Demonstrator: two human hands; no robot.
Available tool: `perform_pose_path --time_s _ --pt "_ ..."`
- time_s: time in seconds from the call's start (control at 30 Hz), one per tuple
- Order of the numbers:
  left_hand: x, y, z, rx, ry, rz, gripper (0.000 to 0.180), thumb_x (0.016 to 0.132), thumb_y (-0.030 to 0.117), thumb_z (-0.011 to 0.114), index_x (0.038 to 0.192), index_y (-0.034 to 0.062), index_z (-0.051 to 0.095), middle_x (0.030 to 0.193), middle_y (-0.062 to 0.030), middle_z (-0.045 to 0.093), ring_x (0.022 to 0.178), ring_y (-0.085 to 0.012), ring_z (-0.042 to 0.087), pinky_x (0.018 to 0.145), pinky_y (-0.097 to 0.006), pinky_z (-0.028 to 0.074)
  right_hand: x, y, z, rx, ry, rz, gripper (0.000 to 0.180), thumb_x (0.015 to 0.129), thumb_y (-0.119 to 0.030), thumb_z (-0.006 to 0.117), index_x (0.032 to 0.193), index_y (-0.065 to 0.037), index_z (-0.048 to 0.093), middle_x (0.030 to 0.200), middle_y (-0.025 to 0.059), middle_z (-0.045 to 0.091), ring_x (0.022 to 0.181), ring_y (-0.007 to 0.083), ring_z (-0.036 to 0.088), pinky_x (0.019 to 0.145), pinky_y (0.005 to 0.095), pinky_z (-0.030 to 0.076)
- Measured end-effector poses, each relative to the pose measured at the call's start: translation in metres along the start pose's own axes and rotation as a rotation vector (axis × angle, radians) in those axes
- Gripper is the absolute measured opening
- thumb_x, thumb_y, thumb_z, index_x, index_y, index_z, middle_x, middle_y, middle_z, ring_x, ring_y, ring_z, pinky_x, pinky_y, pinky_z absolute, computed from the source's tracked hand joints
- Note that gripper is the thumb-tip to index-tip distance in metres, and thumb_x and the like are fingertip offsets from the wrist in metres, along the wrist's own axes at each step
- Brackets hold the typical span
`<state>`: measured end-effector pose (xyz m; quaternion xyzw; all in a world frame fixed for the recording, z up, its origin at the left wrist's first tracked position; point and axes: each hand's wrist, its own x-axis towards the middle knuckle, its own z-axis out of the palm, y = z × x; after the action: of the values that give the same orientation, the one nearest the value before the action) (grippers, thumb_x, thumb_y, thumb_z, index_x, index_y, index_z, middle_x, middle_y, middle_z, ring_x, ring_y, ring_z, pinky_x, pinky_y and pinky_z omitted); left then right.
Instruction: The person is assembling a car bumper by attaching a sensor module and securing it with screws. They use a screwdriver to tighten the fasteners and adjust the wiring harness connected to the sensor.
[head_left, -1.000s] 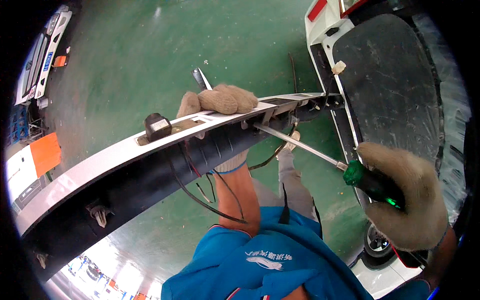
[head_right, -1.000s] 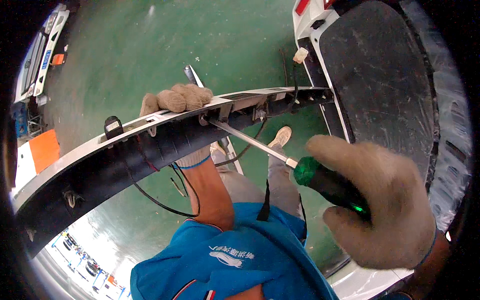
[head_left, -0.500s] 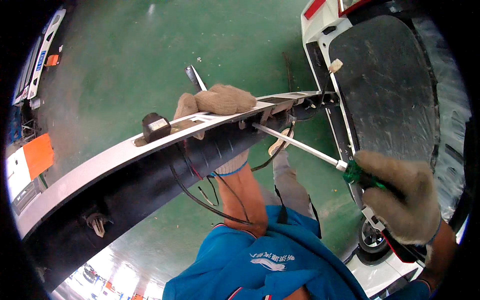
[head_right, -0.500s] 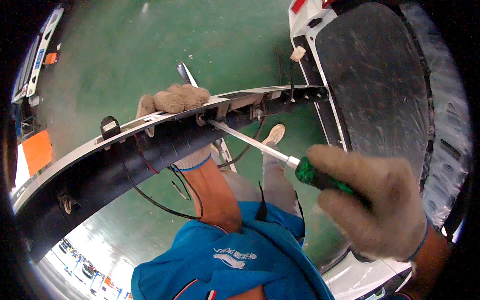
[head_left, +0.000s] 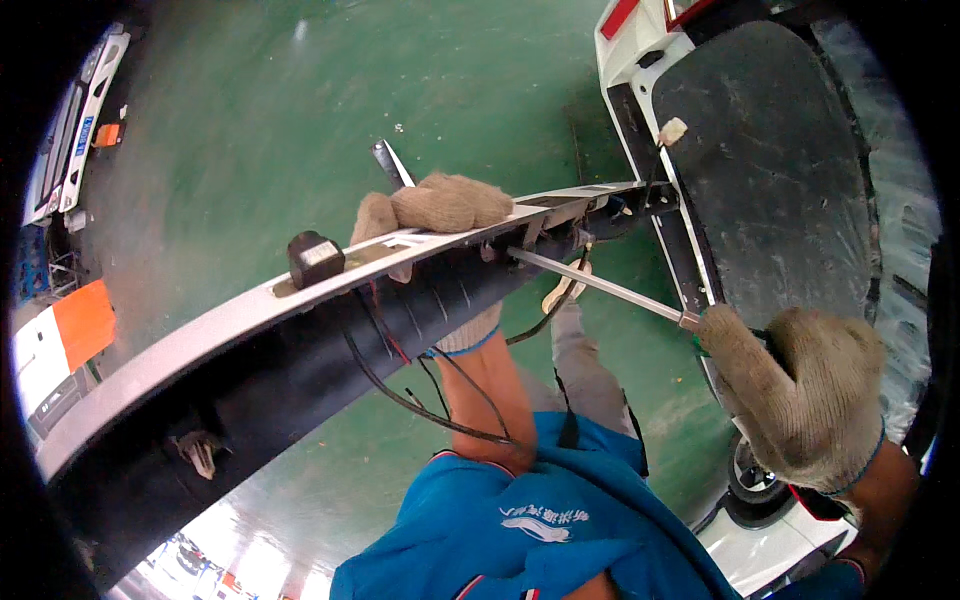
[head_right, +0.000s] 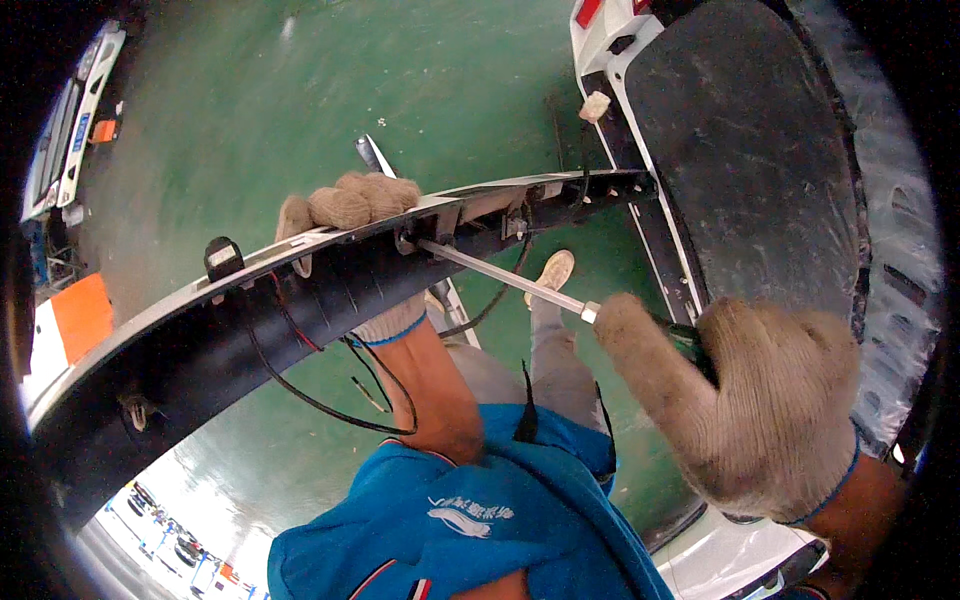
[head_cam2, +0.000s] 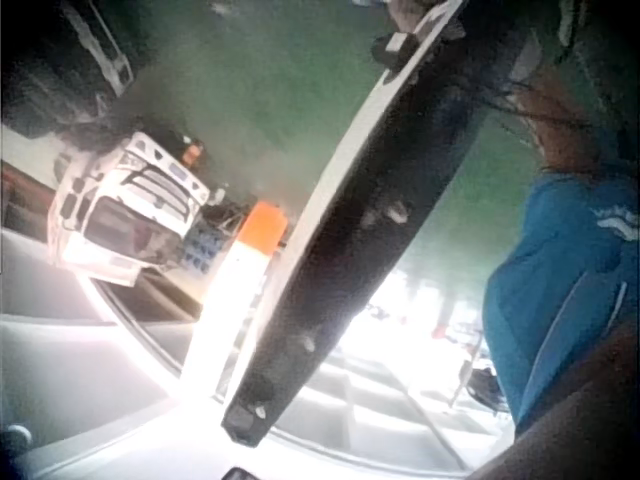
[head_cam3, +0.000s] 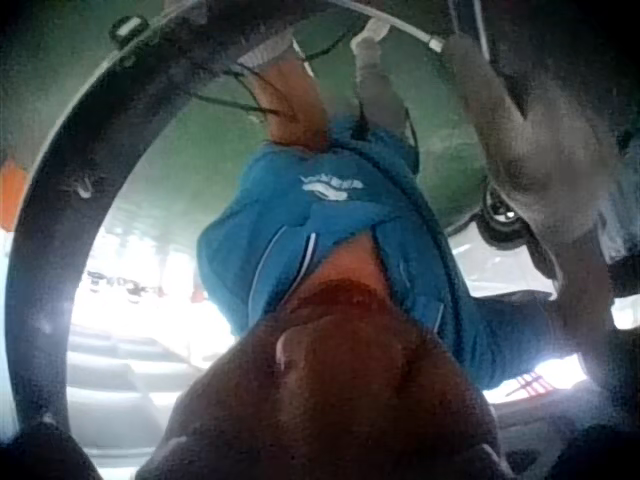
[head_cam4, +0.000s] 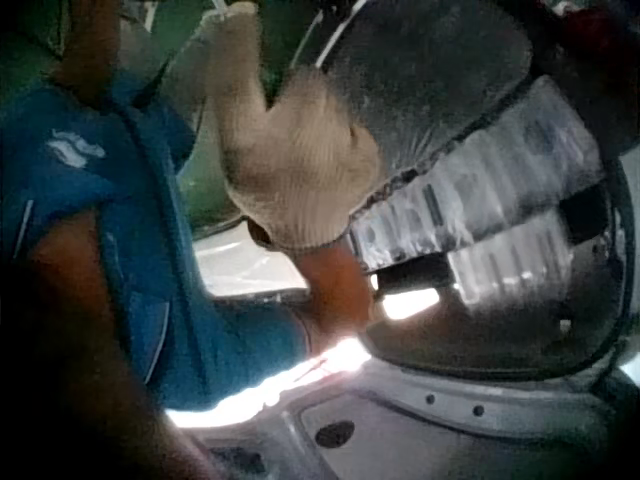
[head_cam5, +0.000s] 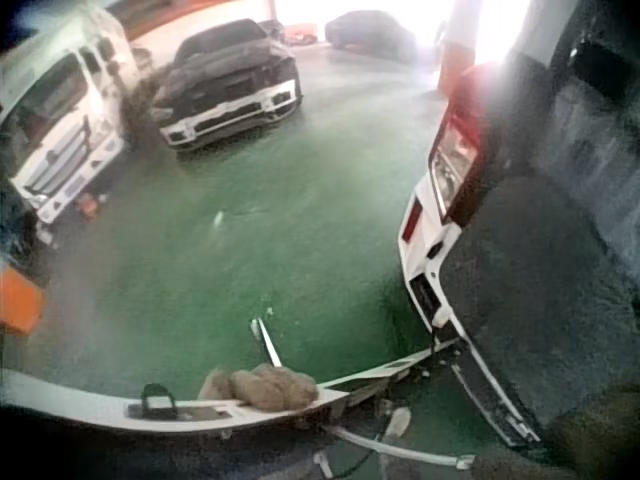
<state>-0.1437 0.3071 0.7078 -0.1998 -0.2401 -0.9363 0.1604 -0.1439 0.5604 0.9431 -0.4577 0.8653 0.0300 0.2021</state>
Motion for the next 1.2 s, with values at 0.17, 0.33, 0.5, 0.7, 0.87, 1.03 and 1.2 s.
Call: perform_pose_path --time_s 0.17,0.33,0.5,0.7,0.87,1.03,1.2 --pt "-0.009 0.004 -0.001 0.155 0.054 0.030 0.031 0.102 0.048 0.053 0.079 0.0270 0.056 0.065 0.0013 0.048 0.059 -0.0164 0.047 0.050 -0.035 0.040 0.008 0.006 0.034 0.737 0.054 0.333 0.044 0.082 -0.008 0.072 0.125 0.000 0.067 0.074 0.0127 0.063 0.058 0.0185 0.061 0.054 0.0339 0.047" --pt "-0.008 0.002 -0.003 0.001 -0.013 0.027 0.030 0.101 0.045 0.056 0.078 0.0250 0.057 0.062 0.0023 0.044 0.054 -0.0153 0.046 0.050 -0.033 0.043 0.015 0.016 0.008 1.240 -0.325 0.825 0.041 0.081 -0.010 0.069 0.119 0.005 0.068 0.087 0.0210 0.069 0.067 0.0216 0.067 0.064 0.0338 0.053" --pt "-0.012 0.000 0.003 -0.055 0.022 0.020 0.027 0.098 0.045 0.063 0.077 0.0278 0.060 0.055 0.0088 0.031 0.045 -0.0098 0.035 0.046 -0.031 0.040 -0.016 0.003 0.024 0.776 0.089 0.443 0.064 0.065 -0.008 0.065 0.129 0.001 0.064 0.100 0.0173 0.069 0.081 0.0228 0.070 0.071 0.0373 0.058" --pt "-0.013 0.012 0.015 -0.156 0.101 0.012 0.025 0.097 0.047 0.064 0.078 0.0312 0.062 0.063 0.0108 0.043 0.056 -0.0068 0.042 0.050 -0.030 0.041 -0.065 0.008 0.044 0.599 0.316 0.330 0.071 0.060 0.000 0.060 0.130 0.000 0.064 0.120 0.0180 0.068 0.094 0.0260 0.071 0.079 0.0380 0.058" --pt "0.009 0.017 0.003 -0.299 -0.172 -0.065 0.020 0.098 0.043 0.064 0.082 0.0307 0.066 0.066 0.0114 0.047 0.058 -0.0052 0.041 0.056 -0.027 0.040 -0.108 -0.021 0.074 1.005 0.523 0.841 0.064 0.061 -0.008 0.064 0.123 0.004 0.069 0.116 0.0180 0.073 0.107 0.0282 0.071 0.097 0.0393 0.055" --pt "0.019 0.033 0.006 -0.325 -0.156 -0.116 0.019 0.098 0.042 0.063 0.085 0.0294 0.068 0.071 0.0114 0.055 0.060 -0.0052 0.042 0.062 -0.027 0.042 -0.122 -0.022 0.080 1.106 0.539 0.904 0.061 0.064 -0.012 0.065 0.123 0.005 0.068 0.110 0.0160 0.072 0.093 0.0239 0.070 0.084 0.0362 0.056" --pt "0.001 0.029 0.019 -0.227 0.233 0.044 0.022 0.098 0.044 0.063 0.086 0.0265 0.070 0.079 0.0095 0.063 0.067 -0.0064 0.050 0.066 -0.029 0.044 -0.122 -0.020 0.120 1.427 0.758 0.906 0.064 0.074 -0.031 0.074 0.128 0.002 0.065 0.092 0.0114 0.069 0.054 0.0127 0.056 0.047 0.0252 0.042"
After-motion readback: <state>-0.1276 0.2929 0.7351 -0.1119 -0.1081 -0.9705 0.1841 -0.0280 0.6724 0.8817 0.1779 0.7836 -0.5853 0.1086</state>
